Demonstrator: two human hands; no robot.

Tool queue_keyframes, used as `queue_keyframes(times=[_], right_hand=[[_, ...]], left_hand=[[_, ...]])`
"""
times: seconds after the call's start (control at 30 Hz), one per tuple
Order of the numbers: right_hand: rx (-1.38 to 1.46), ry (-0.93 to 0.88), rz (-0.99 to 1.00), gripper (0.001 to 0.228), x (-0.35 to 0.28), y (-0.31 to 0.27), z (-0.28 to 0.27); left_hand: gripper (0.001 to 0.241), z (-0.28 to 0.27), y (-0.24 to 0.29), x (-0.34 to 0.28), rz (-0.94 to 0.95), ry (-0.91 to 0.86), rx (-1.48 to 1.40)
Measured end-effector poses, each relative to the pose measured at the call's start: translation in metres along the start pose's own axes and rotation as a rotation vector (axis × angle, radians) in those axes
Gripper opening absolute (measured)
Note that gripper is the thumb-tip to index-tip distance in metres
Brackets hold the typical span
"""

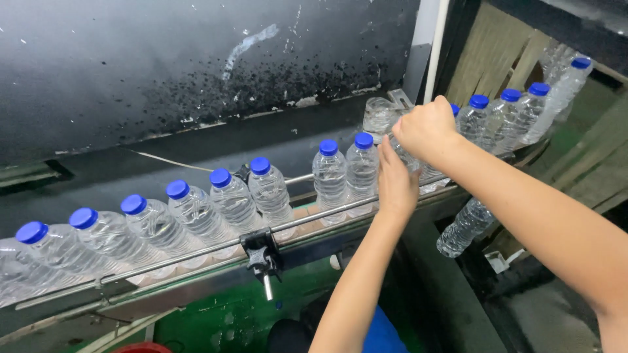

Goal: Tightening blue plastic caps on water bottles as they move along a conveyor belt in a production facility.

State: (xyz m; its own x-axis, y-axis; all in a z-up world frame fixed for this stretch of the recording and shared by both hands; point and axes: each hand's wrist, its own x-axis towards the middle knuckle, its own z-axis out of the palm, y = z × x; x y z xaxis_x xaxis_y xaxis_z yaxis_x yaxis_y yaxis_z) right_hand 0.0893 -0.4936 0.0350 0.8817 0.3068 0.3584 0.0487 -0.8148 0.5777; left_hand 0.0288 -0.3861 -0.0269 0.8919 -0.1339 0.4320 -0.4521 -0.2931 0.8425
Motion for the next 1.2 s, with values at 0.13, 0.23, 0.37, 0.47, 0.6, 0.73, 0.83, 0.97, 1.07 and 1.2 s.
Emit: queue_keyframes(times=[0.13,0.23,0.37,0.47,0.6,0.73,0.83,0.97,1.07,1.2], right_hand=[[0.002,0.044,0.115,0.041,0.010,0.015,0.030],[-0.029,-0.031,0.158,0.067,0.014,0.024,0.028],[-0.075,0.546,0.103,0.034,0.019,0.015,-0.005],[0.034,0.722,0.007,0.022,0.032,-0.019,-0.057],[0.303,0.845,-0.263,0.019,0.046,-0.087,-0.106],[0.303,0.778,-0.354,0.026,0.054,-0.126,-0.105],[0.345,0.603,-0.475,0.021,0.055,-0.128,-0.100],[0.285,0.449,-0.480,0.022,0.049,-0.113,-0.098],[0.132,0.438,-0.471,0.016,0.045,-0.099,-0.094],[0.116,0.278,-0.286,0.019,0.036,-0.094,-0.085]], left_hand=[[0.098,-0.005,0.019,-0.045,0.335,0.029,0.111],[0.051,-0.032,0.025,-0.056,0.410,-0.068,-0.018],[0.045,-0.086,0.017,-0.048,0.508,0.443,0.129],[0.050,-0.123,0.009,-0.044,0.434,0.711,0.235],[0.083,-0.145,-0.005,-0.039,0.305,0.724,0.239],[0.102,-0.142,-0.017,-0.037,0.334,0.570,0.181],[0.108,-0.141,-0.023,-0.035,0.292,0.466,0.135],[0.119,-0.148,-0.018,-0.034,0.187,0.326,0.100],[0.126,-0.143,-0.011,-0.028,0.130,0.261,0.047],[0.129,-0.127,-0.002,-0.027,0.135,0.274,0.080]])
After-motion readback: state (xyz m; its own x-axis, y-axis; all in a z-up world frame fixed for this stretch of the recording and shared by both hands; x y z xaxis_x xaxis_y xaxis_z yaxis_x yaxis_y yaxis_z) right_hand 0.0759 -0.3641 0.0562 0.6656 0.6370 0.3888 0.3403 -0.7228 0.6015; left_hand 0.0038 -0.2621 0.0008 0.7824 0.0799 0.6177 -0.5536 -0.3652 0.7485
